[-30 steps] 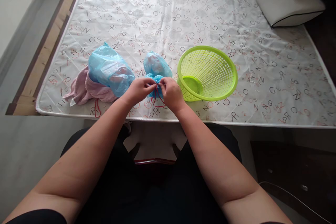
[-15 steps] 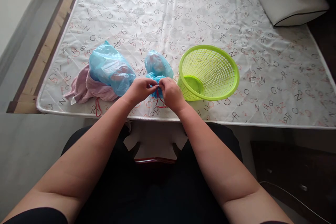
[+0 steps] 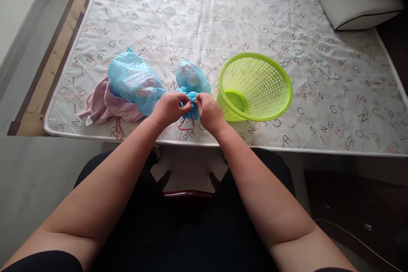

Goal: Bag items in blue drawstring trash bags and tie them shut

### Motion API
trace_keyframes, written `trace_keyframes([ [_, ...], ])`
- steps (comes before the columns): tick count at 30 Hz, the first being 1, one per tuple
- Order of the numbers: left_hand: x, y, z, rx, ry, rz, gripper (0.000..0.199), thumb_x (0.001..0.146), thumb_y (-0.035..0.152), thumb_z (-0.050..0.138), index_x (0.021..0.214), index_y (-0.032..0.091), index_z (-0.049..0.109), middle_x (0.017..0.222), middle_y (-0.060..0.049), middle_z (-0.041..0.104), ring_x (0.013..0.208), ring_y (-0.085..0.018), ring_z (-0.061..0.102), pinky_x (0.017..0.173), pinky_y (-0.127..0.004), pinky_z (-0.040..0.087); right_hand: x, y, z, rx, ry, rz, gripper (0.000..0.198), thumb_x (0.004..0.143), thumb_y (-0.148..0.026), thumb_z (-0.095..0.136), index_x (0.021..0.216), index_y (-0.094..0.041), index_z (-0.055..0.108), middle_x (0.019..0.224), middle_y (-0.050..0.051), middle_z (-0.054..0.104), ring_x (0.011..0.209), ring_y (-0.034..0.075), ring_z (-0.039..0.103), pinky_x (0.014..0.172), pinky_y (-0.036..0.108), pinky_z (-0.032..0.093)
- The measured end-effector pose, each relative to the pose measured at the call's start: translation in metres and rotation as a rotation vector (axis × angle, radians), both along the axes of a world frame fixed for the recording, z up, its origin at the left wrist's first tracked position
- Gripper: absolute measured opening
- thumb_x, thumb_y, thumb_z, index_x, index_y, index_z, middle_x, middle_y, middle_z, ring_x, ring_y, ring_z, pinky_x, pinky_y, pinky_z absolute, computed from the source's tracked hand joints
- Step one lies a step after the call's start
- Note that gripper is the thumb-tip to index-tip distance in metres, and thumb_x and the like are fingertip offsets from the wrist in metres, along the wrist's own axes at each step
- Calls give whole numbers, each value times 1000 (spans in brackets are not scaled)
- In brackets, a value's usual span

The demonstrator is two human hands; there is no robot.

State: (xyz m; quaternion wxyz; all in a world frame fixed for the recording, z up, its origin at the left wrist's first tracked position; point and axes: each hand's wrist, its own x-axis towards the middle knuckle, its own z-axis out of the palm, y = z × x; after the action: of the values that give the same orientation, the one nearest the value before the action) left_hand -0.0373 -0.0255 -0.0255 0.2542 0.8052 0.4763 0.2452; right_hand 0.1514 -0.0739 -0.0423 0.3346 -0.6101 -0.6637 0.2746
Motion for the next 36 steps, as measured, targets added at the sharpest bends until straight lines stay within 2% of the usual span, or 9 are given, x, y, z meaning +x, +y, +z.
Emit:
trace_keyframes([
  [5,1,0,0,-7,11,6,12,84,27,80,74,22,76,72,-1,71,67,-17,60,67,-32,51,2,0,-1,-14,-28,-1,15,108,-28,53,96,-25,60,105,9,71,99,26,62,95,44,52],
  [12,0,0,3,16,-16,21,10,89,26,78,81,21,78,79,-2,74,68,-16,61,71,-31,52,4,-3,7,62,10,-9,15,108,-34,63,99,-23,66,104,9,74,93,22,65,94,41,53],
  [19,-1,-2,4,4,-55,-67,10,92,25,74,89,20,82,85,-4,74,72,-16,64,72,-30,51,4,0,2,33,97,-33,6,104,-25,69,104,-20,72,110,10,79,97,23,71,95,41,56],
  [22,-1,-2,5,-37,-46,-51,19,97,31,71,84,19,79,80,-4,72,71,-17,62,69,-31,49,4,0,1,49,95,-26,7,104,-24,68,104,-20,73,110,10,80,98,24,72,94,41,57],
  [26,0,0,4,-160,-79,19,39,100,48,73,74,19,72,64,-1,62,63,-16,55,63,-31,42,3,-1,2,100,33,19,8,106,-24,67,103,-20,74,107,9,79,100,25,71,95,42,56],
  [31,3,0,3,-346,-250,55,33,96,49,77,83,20,71,68,-1,67,64,-17,61,62,-30,45,1,-3,7,99,-56,43,13,109,-25,61,104,-21,73,108,9,78,102,25,70,97,41,54],
  [36,6,-2,8,-299,-215,57,23,97,36,73,81,21,67,66,1,65,63,-16,59,65,-31,45,1,-5,16,4,-194,-47,12,108,-25,62,104,-20,72,108,11,78,100,25,70,92,39,52],
])
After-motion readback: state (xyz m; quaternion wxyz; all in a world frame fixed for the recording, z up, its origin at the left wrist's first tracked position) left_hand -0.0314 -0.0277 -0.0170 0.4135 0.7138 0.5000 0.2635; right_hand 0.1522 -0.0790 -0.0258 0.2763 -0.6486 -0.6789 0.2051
